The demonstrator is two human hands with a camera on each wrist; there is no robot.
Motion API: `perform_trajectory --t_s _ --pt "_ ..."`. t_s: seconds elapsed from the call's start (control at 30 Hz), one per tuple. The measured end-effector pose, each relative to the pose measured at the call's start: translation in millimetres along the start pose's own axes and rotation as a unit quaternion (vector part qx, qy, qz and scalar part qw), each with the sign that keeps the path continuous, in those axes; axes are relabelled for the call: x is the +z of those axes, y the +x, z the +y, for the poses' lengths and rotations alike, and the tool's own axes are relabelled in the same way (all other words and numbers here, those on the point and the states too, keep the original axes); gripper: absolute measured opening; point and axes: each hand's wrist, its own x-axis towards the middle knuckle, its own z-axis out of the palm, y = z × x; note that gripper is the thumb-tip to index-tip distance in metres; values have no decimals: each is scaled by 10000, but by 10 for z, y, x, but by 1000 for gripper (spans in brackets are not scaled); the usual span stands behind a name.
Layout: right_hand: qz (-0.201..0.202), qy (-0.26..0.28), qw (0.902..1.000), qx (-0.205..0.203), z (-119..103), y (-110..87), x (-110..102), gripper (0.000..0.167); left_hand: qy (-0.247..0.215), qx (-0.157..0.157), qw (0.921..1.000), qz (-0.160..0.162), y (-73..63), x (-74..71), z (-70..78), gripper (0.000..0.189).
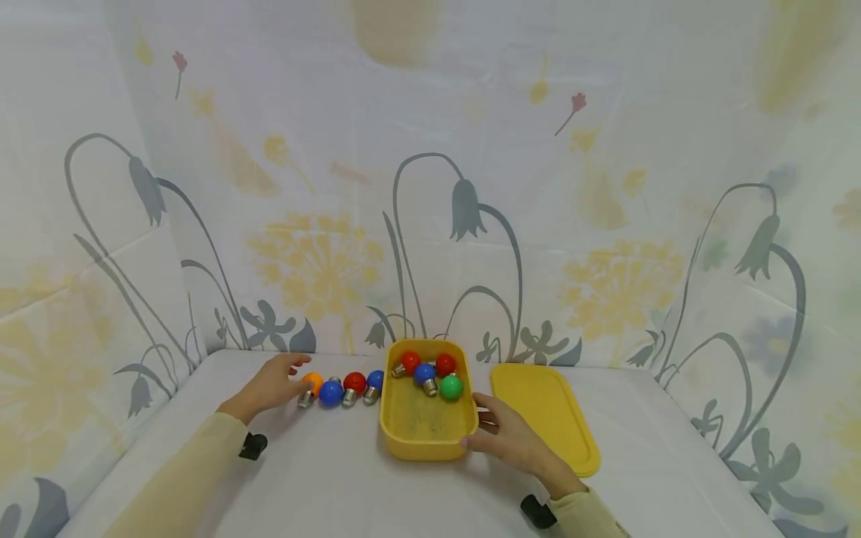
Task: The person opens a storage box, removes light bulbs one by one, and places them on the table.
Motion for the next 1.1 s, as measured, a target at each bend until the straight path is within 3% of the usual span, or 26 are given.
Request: perform_trajectory --t_s 0.23,0.67,0.93,1.1 --pt "-43 -57 10000 -64 3 9 7 85 91 113 9997 175 13 -25 97 48" --pt "-9 -101 9999 -61 28 15 -4 84 181 968 9944 392 190 83 692 42" --pt "2 -55 10000 -75 6 -4 -7 83 -25 1655 9861 132 302 286 1064 41" --pt "-24 16 9999 -105 25 7 -4 84 -100 1662 9857 -278 357 441 1227 42"
